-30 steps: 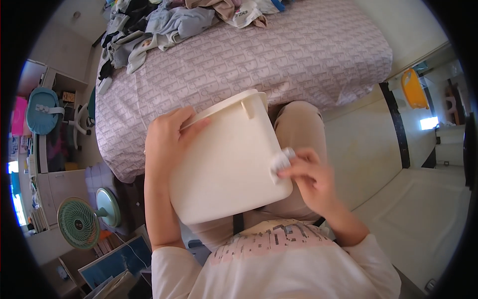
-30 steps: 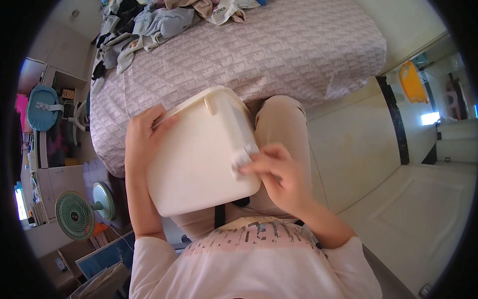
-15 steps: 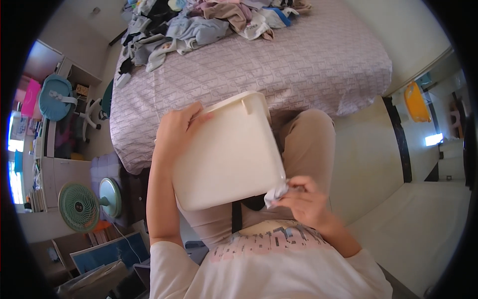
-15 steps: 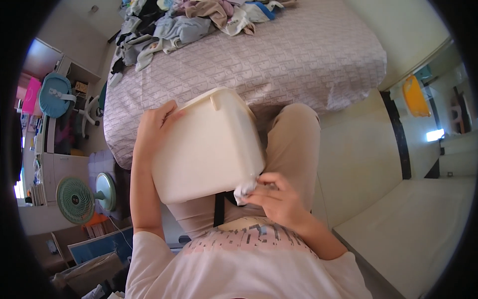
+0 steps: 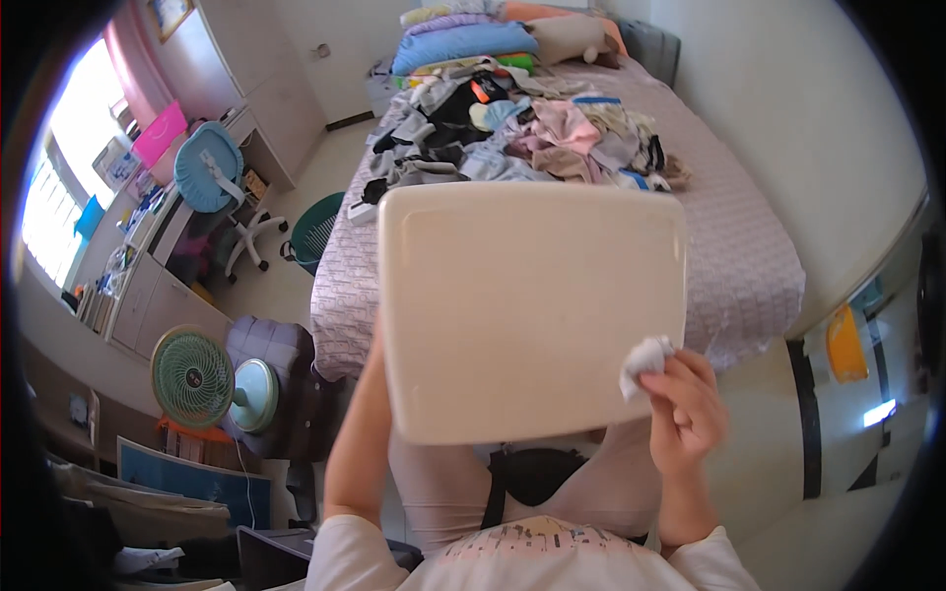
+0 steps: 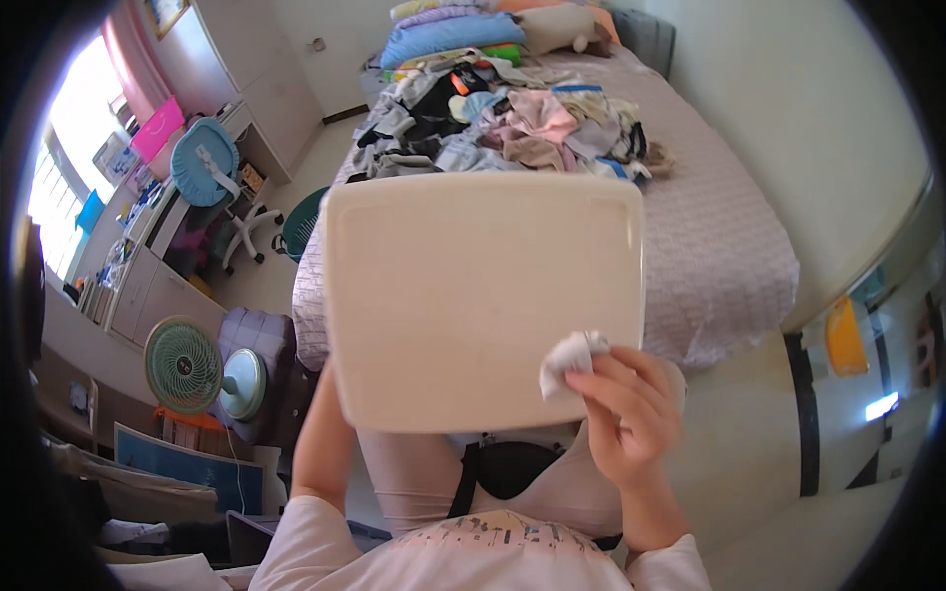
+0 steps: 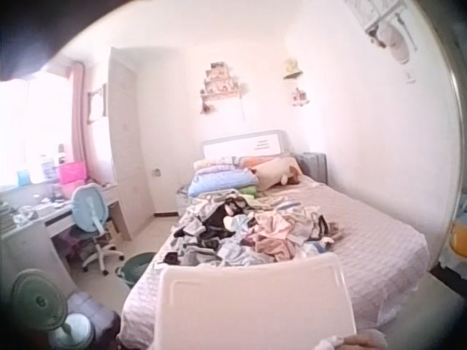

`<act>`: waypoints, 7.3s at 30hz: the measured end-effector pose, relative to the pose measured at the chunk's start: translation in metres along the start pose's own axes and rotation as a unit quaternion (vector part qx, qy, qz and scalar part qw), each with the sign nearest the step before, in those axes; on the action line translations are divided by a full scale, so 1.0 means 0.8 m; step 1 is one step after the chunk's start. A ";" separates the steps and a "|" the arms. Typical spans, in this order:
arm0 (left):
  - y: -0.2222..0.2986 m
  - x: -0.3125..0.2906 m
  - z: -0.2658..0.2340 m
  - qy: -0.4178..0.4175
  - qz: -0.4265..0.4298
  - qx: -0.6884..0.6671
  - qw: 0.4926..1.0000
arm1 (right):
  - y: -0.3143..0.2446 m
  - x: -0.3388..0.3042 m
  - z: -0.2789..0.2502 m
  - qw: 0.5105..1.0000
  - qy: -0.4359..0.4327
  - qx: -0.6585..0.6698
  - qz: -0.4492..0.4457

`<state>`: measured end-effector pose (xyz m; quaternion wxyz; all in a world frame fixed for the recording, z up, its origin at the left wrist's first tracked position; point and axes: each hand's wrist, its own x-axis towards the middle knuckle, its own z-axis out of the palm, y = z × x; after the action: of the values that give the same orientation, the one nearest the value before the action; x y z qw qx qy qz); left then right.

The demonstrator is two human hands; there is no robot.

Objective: The person wipes the exterior and interior of a white plastic bin with a cloth, then folds several items of clothing and places them inside the bin.

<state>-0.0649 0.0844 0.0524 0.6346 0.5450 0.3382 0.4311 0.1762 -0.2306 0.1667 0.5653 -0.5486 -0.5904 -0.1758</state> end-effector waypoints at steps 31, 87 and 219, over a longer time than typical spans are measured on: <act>0.079 0.068 0.055 -0.073 0.026 -0.138 0.987 | 0.138 0.230 0.283 0.944 -0.316 0.068 -0.059; -0.051 0.125 0.057 -0.107 0.044 -0.323 0.939 | 0.051 0.146 0.305 0.865 -0.435 0.170 -0.183; 0.031 0.156 0.039 -0.069 -0.030 -0.190 0.979 | 0.106 -0.034 0.100 0.985 -0.018 -0.168 -0.043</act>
<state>0.0089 0.1868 0.0874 0.7610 0.4330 0.2217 0.4292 0.2040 -0.1481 0.0847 0.4468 -0.6130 -0.5854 -0.2864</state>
